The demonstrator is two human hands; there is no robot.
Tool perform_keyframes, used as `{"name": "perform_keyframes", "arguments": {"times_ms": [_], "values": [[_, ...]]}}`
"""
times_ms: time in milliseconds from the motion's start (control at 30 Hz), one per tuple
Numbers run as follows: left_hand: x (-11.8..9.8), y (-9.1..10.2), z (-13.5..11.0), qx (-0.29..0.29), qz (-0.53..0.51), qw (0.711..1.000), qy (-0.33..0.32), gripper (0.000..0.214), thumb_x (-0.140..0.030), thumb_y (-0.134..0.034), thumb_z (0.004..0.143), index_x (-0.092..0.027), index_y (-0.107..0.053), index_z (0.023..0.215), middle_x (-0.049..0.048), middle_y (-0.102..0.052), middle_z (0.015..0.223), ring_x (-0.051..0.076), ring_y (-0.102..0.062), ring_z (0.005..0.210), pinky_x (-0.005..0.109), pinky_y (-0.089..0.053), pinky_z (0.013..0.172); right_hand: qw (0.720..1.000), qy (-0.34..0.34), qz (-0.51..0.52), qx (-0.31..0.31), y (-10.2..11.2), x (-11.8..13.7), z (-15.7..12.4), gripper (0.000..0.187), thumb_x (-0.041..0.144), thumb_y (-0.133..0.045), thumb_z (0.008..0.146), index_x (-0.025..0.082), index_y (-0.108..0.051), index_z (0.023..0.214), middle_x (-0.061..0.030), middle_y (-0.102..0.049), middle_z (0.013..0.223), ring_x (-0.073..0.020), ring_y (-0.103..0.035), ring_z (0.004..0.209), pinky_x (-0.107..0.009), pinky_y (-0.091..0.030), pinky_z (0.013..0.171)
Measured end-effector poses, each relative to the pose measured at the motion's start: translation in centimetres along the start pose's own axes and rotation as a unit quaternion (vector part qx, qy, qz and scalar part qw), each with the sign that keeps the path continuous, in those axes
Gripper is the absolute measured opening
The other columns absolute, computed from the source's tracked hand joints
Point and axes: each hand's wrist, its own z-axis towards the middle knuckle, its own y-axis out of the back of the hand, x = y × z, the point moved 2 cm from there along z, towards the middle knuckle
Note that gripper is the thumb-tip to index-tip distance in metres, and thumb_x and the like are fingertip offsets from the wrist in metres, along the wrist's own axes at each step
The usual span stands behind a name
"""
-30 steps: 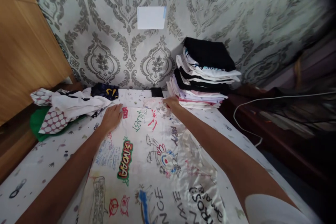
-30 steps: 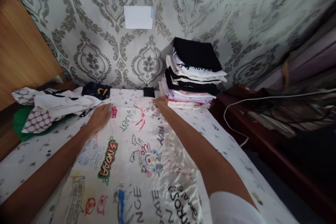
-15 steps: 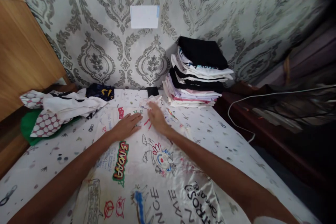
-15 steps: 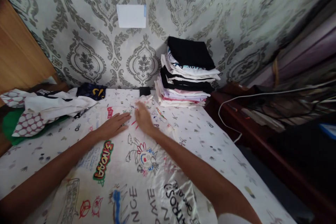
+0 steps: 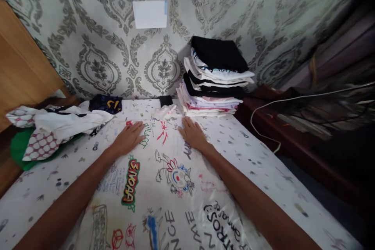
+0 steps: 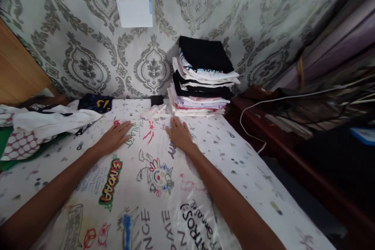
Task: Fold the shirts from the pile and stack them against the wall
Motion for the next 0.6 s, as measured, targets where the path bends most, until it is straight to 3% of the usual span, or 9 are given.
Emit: {"name": "perform_keyframes", "arguments": {"times_ms": [133, 233, 300, 367, 433, 500, 600], "values": [[-4.1, 0.1, 0.0, 0.017, -0.015, 0.999, -0.025, 0.060, -0.050, -0.028, 0.102, -0.021, -0.035, 0.154, 0.0106, -0.034, 0.161, 0.025, -0.029, 0.150, 0.048, -0.024, 0.122, 1.000, -0.004, 0.003, -0.005, -0.4, 0.4, 0.0, 0.064, 0.048, -0.024, 0.102, 0.013, -0.031, 0.155, -0.0133, -0.029, 0.163, -0.0245, -0.021, 0.152, -0.048, -0.022, 0.122], [-5.7, 0.0, 0.3, 0.039, -0.037, 0.995, -0.083, 0.061, -0.054, -0.028, 0.101, -0.025, -0.032, 0.155, 0.0030, -0.031, 0.163, 0.025, -0.028, 0.150, 0.040, -0.020, 0.124, 1.000, 0.000, 0.002, -0.006, -0.6, 0.0, 0.2, 0.065, 0.047, -0.024, 0.102, 0.011, -0.032, 0.155, -0.0136, -0.028, 0.163, -0.0248, -0.021, 0.152, -0.048, -0.022, 0.122], [-3.7, 0.3, 0.4, 0.049, -0.031, 0.998, -0.034, 0.061, -0.053, -0.028, 0.101, -0.025, -0.033, 0.155, 0.0020, -0.030, 0.164, 0.025, -0.027, 0.151, 0.038, -0.019, 0.124, 1.000, 0.005, 0.001, -0.011, -0.7, -0.2, 0.3, 0.065, 0.047, -0.023, 0.101, 0.011, -0.033, 0.154, -0.0142, -0.029, 0.162, -0.0253, -0.022, 0.152, -0.049, -0.023, 0.121], [0.2, 1.0, 0.2, 0.054, -0.014, 0.997, 0.054, 0.062, -0.050, -0.028, 0.100, -0.018, -0.035, 0.153, 0.0088, -0.031, 0.163, 0.026, -0.026, 0.151, 0.043, -0.019, 0.123, 1.000, 0.009, -0.001, -0.016, -0.8, -0.2, 0.3, 0.065, 0.047, -0.023, 0.101, 0.012, -0.033, 0.154, -0.0144, -0.031, 0.162, -0.0254, -0.023, 0.152, -0.050, -0.023, 0.121], [4.5, 1.7, -0.2, 0.047, -0.003, 0.994, 0.100, 0.065, -0.048, -0.028, 0.099, -0.011, -0.034, 0.152, 0.0163, -0.031, 0.162, 0.029, -0.025, 0.151, 0.050, -0.020, 0.122, 1.000, 0.007, -0.002, -0.014, -0.7, -0.1, 0.3, 0.064, 0.047, -0.023, 0.101, 0.012, -0.033, 0.155, -0.0138, -0.030, 0.162, -0.0252, -0.022, 0.152, -0.049, -0.023, 0.121], [7.8, 2.4, -0.6, 0.038, -0.001, 0.993, 0.116, 0.064, -0.047, -0.029, 0.097, -0.010, -0.038, 0.150, 0.0162, -0.033, 0.161, 0.027, -0.026, 0.151, 0.047, -0.023, 0.121, 1.000, 0.002, -0.002, -0.009, -0.6, 0.0, 0.3, 0.065, 0.046, -0.023, 0.101, 0.011, -0.032, 0.155, -0.0136, -0.029, 0.163, -0.0251, -0.021, 0.152, -0.049, -0.023, 0.121], [9.9, 3.1, -0.7, 0.013, -0.013, 0.992, 0.121, 0.056, -0.041, -0.030, 0.096, -0.013, -0.051, 0.139, 0.0142, -0.049, 0.151, 0.023, -0.042, 0.142, 0.038, -0.034, 0.116, 1.000, 0.002, 0.001, -0.006, -0.5, 0.1, 0.3, 0.065, 0.045, -0.023, 0.101, 0.009, -0.032, 0.154, -0.0142, -0.028, 0.163, -0.0257, -0.021, 0.152, -0.049, -0.022, 0.121]]}}
